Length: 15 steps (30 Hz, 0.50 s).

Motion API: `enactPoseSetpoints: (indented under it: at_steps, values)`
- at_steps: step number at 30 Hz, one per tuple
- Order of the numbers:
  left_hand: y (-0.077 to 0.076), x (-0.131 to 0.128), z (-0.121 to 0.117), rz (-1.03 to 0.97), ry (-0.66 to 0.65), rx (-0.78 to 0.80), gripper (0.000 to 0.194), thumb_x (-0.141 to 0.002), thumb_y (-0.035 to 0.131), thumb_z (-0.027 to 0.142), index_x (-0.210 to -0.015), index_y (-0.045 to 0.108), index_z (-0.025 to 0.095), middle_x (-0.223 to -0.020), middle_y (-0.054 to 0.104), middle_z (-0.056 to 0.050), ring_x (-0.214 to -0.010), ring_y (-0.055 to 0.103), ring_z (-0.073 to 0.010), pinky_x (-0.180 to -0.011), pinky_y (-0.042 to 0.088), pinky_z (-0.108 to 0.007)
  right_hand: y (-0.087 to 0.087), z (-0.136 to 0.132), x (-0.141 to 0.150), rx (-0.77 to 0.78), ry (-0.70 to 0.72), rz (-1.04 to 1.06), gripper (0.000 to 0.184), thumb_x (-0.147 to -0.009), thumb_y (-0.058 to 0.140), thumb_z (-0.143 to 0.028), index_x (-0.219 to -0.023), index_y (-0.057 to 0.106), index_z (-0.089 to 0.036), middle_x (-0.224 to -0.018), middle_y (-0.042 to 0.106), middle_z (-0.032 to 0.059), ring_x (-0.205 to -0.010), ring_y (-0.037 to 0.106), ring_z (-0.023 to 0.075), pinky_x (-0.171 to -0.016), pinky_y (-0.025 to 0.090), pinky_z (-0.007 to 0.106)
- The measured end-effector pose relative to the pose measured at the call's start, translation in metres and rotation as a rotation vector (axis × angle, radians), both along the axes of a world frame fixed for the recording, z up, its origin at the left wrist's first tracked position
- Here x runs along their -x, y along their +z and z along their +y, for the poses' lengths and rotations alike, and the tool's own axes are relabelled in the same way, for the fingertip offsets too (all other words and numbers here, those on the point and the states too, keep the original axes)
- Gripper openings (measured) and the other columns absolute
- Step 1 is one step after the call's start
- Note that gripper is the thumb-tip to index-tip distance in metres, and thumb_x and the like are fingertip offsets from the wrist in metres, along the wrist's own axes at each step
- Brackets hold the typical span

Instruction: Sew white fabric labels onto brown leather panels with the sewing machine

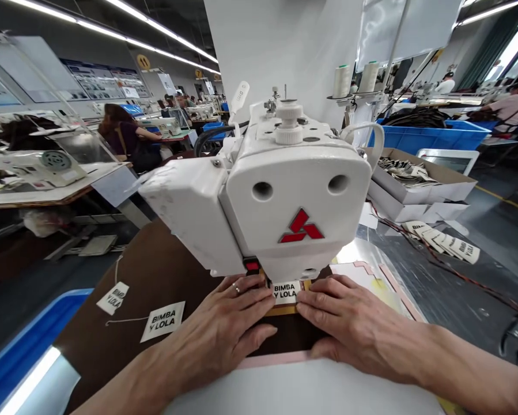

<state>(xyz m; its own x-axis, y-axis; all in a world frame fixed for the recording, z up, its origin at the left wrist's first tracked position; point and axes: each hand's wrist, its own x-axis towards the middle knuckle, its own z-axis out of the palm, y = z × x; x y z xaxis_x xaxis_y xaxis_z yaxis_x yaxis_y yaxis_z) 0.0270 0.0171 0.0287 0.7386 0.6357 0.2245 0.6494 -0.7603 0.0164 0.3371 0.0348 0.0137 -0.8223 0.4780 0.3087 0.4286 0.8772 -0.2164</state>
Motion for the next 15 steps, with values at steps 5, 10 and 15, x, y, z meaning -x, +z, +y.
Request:
enactPoseSetpoints:
  at_steps: [5,10,15]
  values:
    - [-0.006,-0.011,0.006,-0.043,0.017,-0.046,0.031,-0.110,0.055,0.037,-0.137,0.063,0.026,-0.135,0.071,0.002,-0.124,0.063,-0.0239,-0.112,0.042,-0.042,-0.004,0.001,0.003,-0.026,-0.006,0.022,0.050,-0.107,0.055,-0.057,-0.135,0.065,-0.017,-0.137,0.071,0.0056,-0.120,0.062,0.0270,-0.104,0.047,0.047]
    - [-0.010,-0.025,0.012,-0.001,-0.072,-0.089,0.037,-0.110,0.053,0.034,-0.144,0.059,0.022,-0.149,0.062,-0.004,-0.126,0.065,-0.0237,-0.115,0.041,-0.042,-0.002,0.001,0.000,-0.001,-0.005,-0.015,0.052,-0.109,0.053,-0.056,-0.144,0.060,-0.018,-0.141,0.069,0.0068,-0.120,0.060,0.0275,-0.106,0.046,0.049]
    - [-0.014,-0.028,0.015,0.054,-0.081,-0.057,0.049,-0.107,0.059,0.038,-0.153,0.051,0.023,-0.155,0.057,-0.003,-0.131,0.063,-0.0242,-0.112,0.043,-0.041,0.000,0.001,-0.008,0.040,0.021,-0.029,0.046,-0.110,0.053,-0.049,-0.144,0.060,-0.019,-0.146,0.067,0.0066,-0.123,0.060,0.0262,-0.108,0.047,0.046]
